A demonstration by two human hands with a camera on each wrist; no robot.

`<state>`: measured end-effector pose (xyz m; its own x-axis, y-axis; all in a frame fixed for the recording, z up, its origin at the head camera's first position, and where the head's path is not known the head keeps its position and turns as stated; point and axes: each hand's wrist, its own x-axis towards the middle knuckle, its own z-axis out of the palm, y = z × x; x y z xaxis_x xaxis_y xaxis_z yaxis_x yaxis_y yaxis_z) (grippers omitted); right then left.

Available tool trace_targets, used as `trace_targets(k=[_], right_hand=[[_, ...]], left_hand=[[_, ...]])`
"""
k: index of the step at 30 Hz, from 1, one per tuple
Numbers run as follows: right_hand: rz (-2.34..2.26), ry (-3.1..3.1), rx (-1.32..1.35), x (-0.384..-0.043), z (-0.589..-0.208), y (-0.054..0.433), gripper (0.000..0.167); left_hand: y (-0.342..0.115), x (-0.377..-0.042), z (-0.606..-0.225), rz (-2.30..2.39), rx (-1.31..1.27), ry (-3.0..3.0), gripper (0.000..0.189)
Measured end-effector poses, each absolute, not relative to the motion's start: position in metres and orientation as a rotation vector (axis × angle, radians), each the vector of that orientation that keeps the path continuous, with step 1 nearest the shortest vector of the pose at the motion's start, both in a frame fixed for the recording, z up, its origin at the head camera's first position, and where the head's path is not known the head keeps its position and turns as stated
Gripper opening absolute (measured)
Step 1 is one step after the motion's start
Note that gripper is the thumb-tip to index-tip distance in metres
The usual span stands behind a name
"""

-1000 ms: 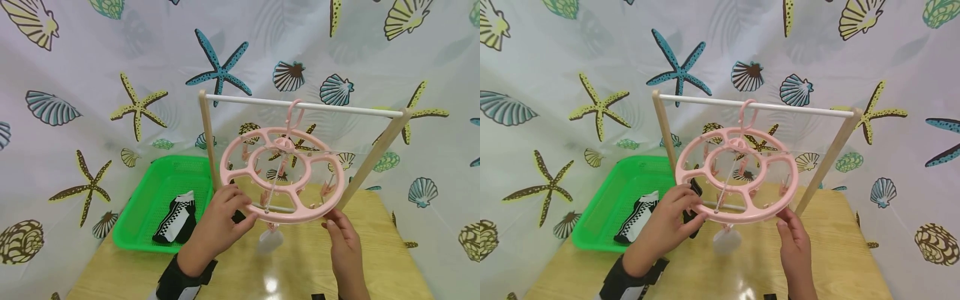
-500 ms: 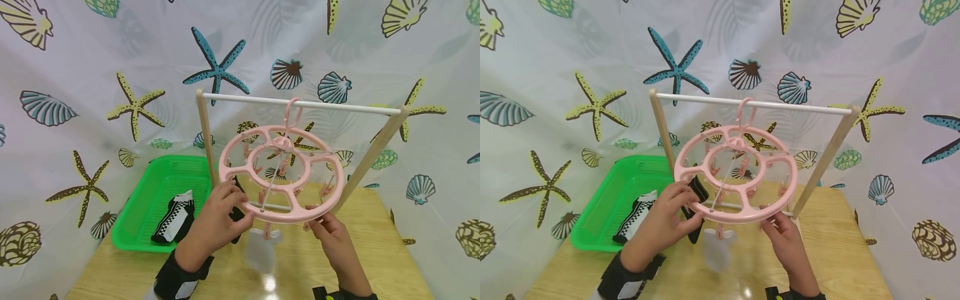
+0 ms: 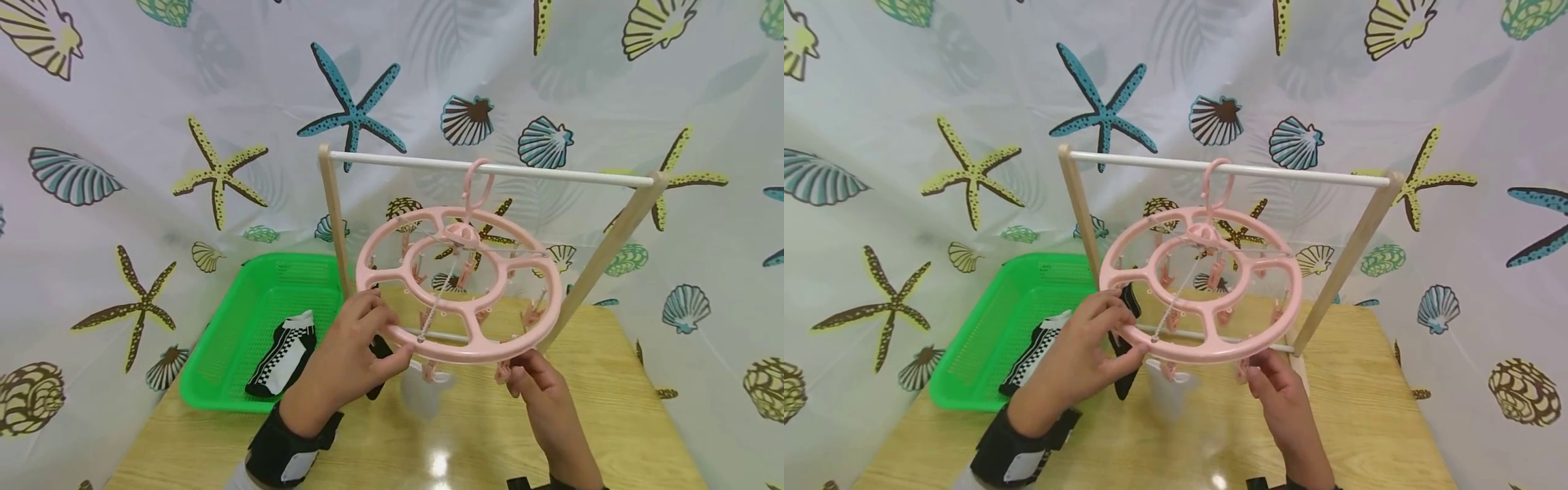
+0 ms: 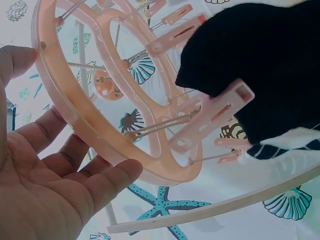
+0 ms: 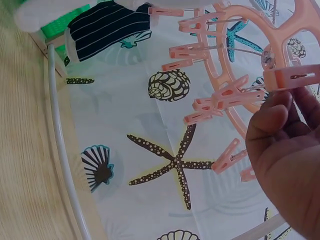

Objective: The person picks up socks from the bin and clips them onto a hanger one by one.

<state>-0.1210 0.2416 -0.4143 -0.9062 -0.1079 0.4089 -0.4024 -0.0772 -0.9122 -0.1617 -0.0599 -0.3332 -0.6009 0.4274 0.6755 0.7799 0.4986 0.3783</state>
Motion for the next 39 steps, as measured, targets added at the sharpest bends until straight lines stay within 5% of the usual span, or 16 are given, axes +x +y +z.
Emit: trace_targets(k=[15, 39], right_hand=[[2.110, -1.898, 0.364, -0.106, -0.423, 0.223, 0.008], [2.131, -1.735, 0.173, -0.124, -0.437, 0.216, 0.010]], left_hand=[[-0.065, -0.164, -0.343, -0.823, -1.050, -2.218, 0.024], [-0.073, -0.177, -0.377, -0.762, -0.991, -2.345, 0.041]])
